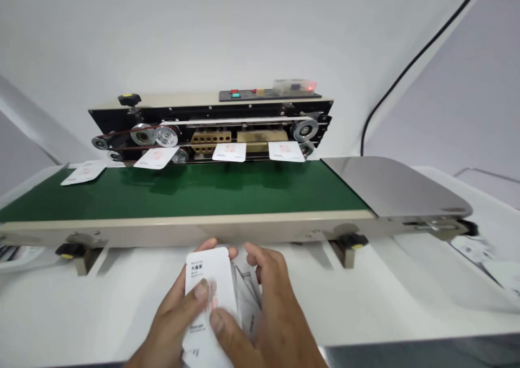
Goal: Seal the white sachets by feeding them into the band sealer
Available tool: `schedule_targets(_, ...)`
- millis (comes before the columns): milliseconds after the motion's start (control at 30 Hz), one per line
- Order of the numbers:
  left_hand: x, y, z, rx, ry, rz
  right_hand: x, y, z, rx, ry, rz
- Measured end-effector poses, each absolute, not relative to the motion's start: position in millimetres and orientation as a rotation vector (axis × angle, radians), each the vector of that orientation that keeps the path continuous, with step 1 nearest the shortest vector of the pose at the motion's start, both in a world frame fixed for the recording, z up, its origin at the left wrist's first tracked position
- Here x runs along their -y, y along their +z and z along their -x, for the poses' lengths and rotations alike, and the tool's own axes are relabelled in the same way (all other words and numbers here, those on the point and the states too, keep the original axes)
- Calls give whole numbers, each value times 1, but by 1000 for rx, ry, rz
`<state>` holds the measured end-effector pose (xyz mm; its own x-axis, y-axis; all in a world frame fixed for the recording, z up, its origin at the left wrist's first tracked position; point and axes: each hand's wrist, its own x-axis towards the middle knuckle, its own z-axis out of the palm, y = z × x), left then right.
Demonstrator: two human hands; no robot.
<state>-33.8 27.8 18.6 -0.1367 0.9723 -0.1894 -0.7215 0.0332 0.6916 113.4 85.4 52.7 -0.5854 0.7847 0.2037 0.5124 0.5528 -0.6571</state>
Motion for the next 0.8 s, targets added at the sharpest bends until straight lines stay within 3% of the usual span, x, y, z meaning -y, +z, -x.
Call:
schedule_targets(467,-12,35,29,-1028,1158,-667,-104,74,-125,2251,1332,1049)
schedule_targets(667,-19,25,22,-1022,1096,-705,-100,65,-127,2125,1182,1071)
schedule_targets(800,-27,11,18,-911,1254,-695,-113,76,-138,1668,1236,1110)
